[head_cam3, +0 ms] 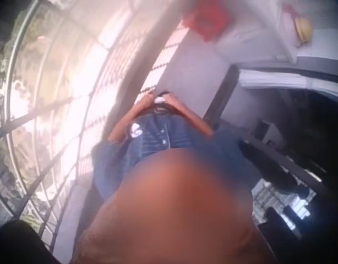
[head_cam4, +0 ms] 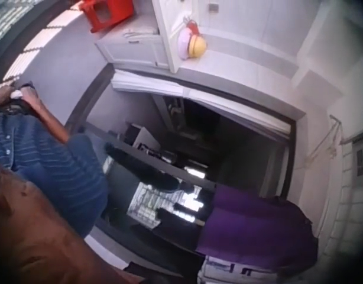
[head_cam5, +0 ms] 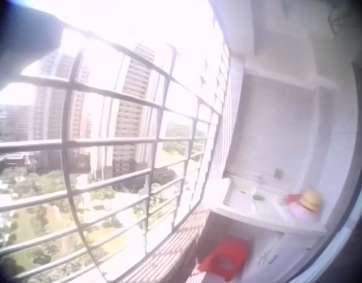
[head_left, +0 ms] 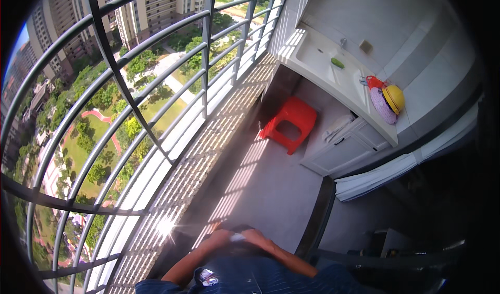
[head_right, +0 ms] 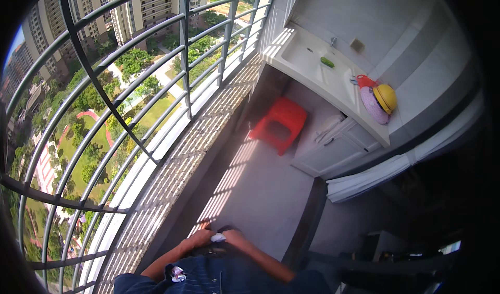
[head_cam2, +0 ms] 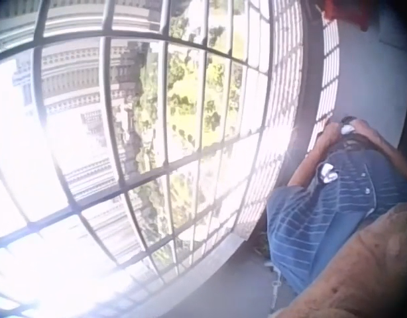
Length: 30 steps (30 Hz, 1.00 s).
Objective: The person walks to a balcony sink, picks up a cloth, and folds it. They wipe the balcony ledge, tiled wall, and railing with the cloth, then return to fold the cloth at the sink.
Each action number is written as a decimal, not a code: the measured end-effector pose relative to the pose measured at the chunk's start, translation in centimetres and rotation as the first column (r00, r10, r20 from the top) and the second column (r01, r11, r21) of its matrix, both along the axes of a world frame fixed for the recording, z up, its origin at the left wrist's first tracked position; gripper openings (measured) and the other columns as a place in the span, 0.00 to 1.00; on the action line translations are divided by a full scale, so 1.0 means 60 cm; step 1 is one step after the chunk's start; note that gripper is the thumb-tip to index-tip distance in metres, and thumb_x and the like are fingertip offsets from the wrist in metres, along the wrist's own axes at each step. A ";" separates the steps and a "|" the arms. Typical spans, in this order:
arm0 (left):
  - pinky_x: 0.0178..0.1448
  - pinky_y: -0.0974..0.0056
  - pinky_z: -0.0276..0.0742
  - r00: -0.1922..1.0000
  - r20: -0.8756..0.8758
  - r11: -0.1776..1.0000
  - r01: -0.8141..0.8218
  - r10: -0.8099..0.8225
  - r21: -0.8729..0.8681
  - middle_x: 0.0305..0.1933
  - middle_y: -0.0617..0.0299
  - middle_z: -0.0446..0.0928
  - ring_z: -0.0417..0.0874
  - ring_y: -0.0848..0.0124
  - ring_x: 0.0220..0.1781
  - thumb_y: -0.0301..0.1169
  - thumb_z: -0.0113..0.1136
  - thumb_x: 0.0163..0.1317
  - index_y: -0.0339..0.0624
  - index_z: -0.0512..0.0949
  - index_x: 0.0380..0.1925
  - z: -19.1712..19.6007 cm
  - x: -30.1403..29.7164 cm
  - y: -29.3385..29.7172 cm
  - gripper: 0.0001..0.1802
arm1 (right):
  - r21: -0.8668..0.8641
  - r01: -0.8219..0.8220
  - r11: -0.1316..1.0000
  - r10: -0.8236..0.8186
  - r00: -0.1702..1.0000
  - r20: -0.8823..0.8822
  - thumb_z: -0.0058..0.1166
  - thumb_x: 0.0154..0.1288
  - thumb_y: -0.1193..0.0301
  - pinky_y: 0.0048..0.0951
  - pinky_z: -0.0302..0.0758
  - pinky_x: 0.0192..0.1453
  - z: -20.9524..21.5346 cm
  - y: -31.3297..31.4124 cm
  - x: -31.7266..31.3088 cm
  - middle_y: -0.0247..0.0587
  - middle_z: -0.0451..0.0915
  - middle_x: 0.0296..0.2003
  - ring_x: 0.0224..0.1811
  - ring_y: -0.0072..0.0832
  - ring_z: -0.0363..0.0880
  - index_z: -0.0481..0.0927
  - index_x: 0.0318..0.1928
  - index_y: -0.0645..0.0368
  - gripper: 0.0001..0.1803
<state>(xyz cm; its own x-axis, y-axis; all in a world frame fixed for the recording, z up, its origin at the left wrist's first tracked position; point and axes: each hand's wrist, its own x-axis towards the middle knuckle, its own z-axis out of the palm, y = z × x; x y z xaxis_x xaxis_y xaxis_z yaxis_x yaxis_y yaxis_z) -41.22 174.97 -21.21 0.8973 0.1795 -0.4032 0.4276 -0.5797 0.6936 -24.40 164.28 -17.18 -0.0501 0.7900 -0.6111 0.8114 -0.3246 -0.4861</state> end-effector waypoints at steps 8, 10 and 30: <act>0.51 0.51 0.78 0.996 -0.035 0.997 0.077 -0.078 -0.014 0.39 0.46 0.83 0.85 0.51 0.43 0.37 0.68 0.48 0.41 0.82 0.38 -0.001 0.052 0.022 0.18 | -0.120 0.091 0.989 -0.097 0.994 -0.045 0.51 0.63 0.60 0.46 0.75 0.51 0.005 0.009 0.032 0.52 0.82 0.45 0.48 0.49 0.81 0.81 0.47 0.53 0.16; 0.51 0.51 0.78 0.995 -0.058 0.997 0.077 -0.077 0.005 0.38 0.47 0.83 0.85 0.51 0.42 0.36 0.67 0.49 0.41 0.82 0.37 -0.019 0.064 0.026 0.16 | -0.090 0.091 0.992 -0.094 0.995 -0.026 0.51 0.63 0.59 0.47 0.75 0.52 -0.015 0.016 0.044 0.53 0.82 0.44 0.49 0.49 0.80 0.81 0.47 0.54 0.17; 0.44 0.48 0.80 0.990 -0.138 0.981 0.014 0.013 0.195 0.37 0.48 0.83 0.85 0.51 0.40 0.38 0.56 0.59 0.44 0.83 0.38 0.007 0.369 0.108 0.13 | 0.124 0.132 0.983 -0.094 0.958 -0.272 0.55 0.59 0.62 0.44 0.76 0.48 -0.024 0.120 0.371 0.54 0.83 0.40 0.44 0.47 0.83 0.83 0.42 0.59 0.16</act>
<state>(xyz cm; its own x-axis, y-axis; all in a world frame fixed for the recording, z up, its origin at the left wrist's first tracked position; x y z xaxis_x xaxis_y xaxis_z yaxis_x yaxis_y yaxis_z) -19.09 181.45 -20.82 0.8354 0.2665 -0.4807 0.5113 -0.6980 0.5015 -2.11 171.46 -18.64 -0.0997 0.8763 -0.4713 0.6099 -0.3204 -0.7248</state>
